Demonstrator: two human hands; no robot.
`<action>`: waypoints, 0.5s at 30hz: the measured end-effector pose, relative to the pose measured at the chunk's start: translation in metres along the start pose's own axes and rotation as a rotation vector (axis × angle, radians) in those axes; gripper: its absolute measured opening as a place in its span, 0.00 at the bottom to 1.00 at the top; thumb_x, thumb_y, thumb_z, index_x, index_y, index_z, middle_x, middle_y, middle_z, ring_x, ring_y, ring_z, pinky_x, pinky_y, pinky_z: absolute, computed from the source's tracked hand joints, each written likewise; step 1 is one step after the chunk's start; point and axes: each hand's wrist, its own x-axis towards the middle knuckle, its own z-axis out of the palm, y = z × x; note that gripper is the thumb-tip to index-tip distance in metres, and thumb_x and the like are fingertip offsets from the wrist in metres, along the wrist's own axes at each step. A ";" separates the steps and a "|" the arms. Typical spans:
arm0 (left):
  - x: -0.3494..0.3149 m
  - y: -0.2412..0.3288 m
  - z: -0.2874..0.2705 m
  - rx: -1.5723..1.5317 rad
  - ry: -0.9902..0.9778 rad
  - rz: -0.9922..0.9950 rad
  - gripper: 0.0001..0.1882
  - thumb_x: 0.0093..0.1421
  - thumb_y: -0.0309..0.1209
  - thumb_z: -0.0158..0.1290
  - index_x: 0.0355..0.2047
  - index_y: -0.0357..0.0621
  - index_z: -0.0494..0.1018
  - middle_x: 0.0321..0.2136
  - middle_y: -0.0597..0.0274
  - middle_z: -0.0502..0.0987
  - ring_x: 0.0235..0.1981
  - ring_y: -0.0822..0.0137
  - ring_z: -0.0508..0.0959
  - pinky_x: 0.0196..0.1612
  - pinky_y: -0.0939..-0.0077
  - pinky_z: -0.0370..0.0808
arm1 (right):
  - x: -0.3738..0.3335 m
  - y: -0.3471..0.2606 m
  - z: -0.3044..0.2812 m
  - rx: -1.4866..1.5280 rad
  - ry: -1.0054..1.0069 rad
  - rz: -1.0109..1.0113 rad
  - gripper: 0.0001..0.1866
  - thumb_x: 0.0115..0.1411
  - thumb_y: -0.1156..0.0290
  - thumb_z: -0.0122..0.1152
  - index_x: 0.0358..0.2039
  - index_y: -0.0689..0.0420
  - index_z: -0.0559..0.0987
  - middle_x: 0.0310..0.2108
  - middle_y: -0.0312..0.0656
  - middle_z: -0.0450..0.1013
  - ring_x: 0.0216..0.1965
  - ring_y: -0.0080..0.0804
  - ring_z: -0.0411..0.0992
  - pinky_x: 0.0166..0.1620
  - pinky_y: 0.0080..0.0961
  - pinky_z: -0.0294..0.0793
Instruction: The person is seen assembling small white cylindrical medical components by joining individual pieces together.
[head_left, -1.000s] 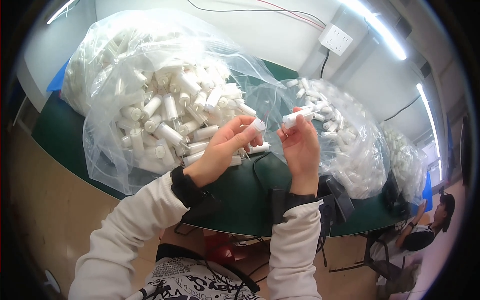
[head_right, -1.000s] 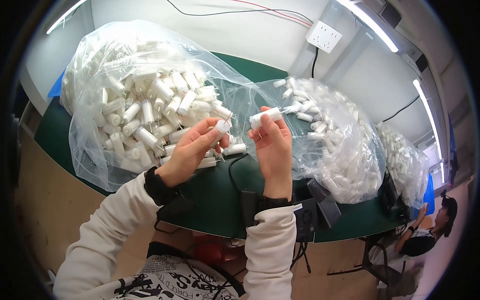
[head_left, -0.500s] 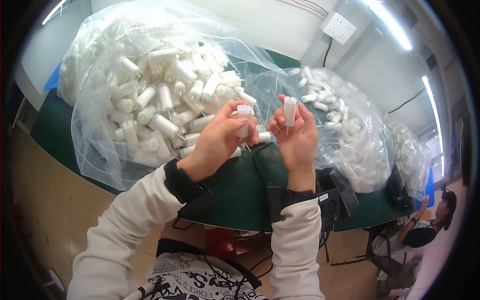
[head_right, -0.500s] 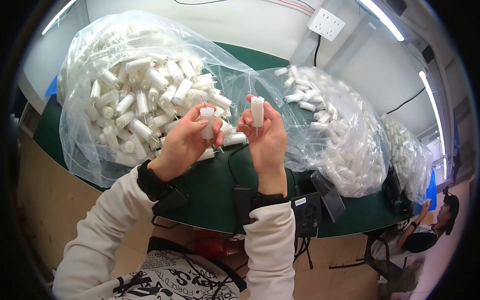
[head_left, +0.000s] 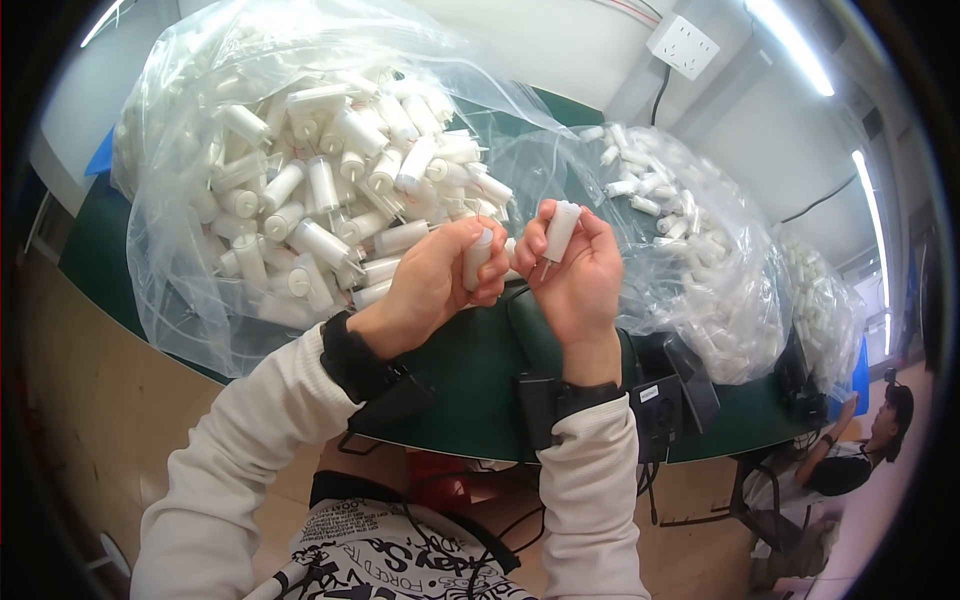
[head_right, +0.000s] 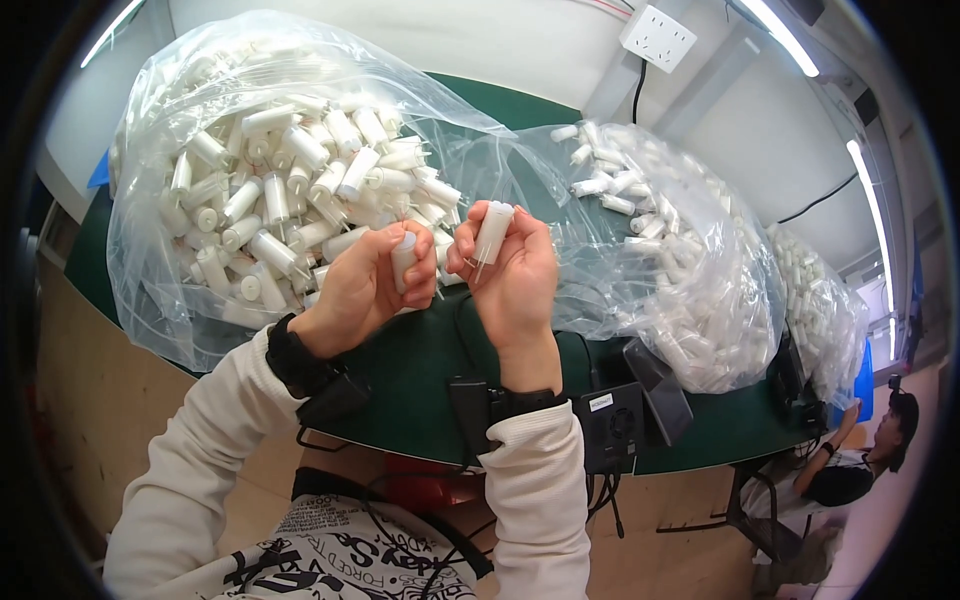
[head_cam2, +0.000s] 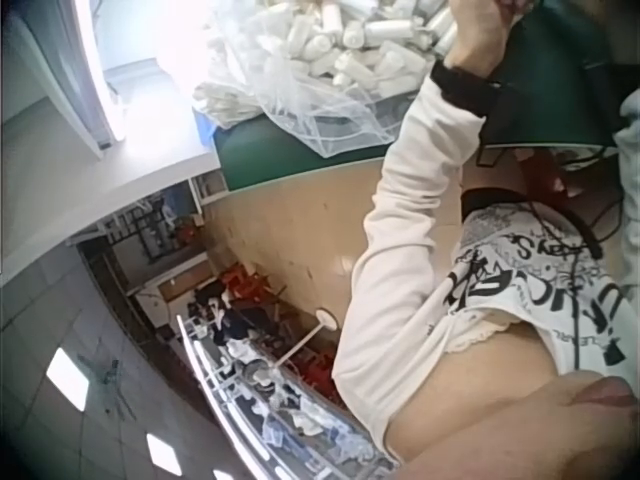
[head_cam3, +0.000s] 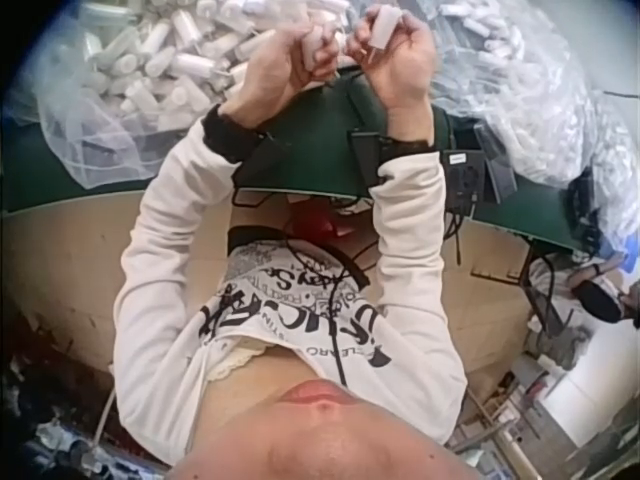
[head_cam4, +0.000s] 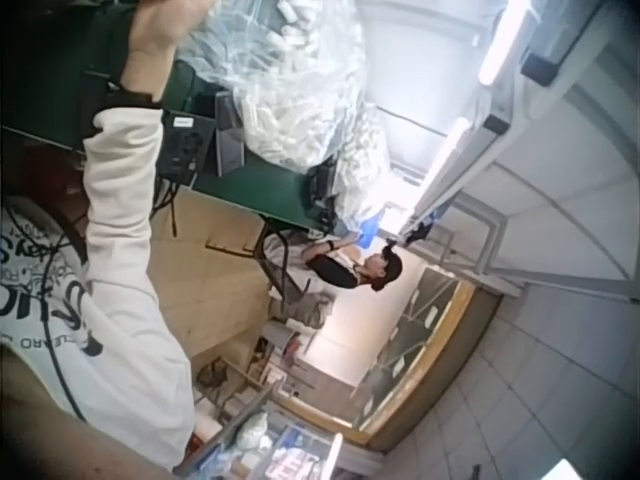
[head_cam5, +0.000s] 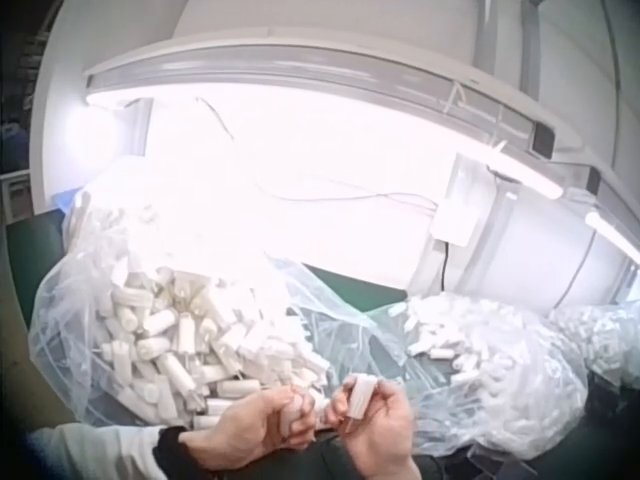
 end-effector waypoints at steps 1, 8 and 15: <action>0.000 0.000 0.000 0.025 0.005 0.010 0.14 0.61 0.42 0.35 0.29 0.45 0.61 0.20 0.68 0.60 0.22 0.72 0.61 0.29 0.81 0.59 | 0.000 0.000 0.000 0.021 -0.050 0.023 0.19 0.61 0.57 0.32 0.33 0.58 0.69 0.19 0.39 0.64 0.23 0.30 0.63 0.30 0.26 0.64; 0.000 0.002 0.001 -0.025 0.008 -0.032 0.14 0.62 0.43 0.37 0.33 0.46 0.64 0.22 0.67 0.64 0.22 0.74 0.62 0.28 0.81 0.60 | -0.008 -0.007 0.020 0.094 0.008 0.124 0.17 0.59 0.56 0.35 0.30 0.56 0.67 0.17 0.35 0.57 0.19 0.26 0.56 0.22 0.22 0.57; -0.002 0.002 0.001 0.059 -0.023 -0.031 0.15 0.62 0.44 0.35 0.38 0.46 0.61 0.22 0.67 0.63 0.22 0.73 0.64 0.29 0.81 0.61 | -0.003 -0.003 -0.001 0.083 -0.053 0.178 0.15 0.57 0.56 0.39 0.20 0.51 0.62 0.11 0.30 0.53 0.10 0.19 0.47 0.15 0.17 0.49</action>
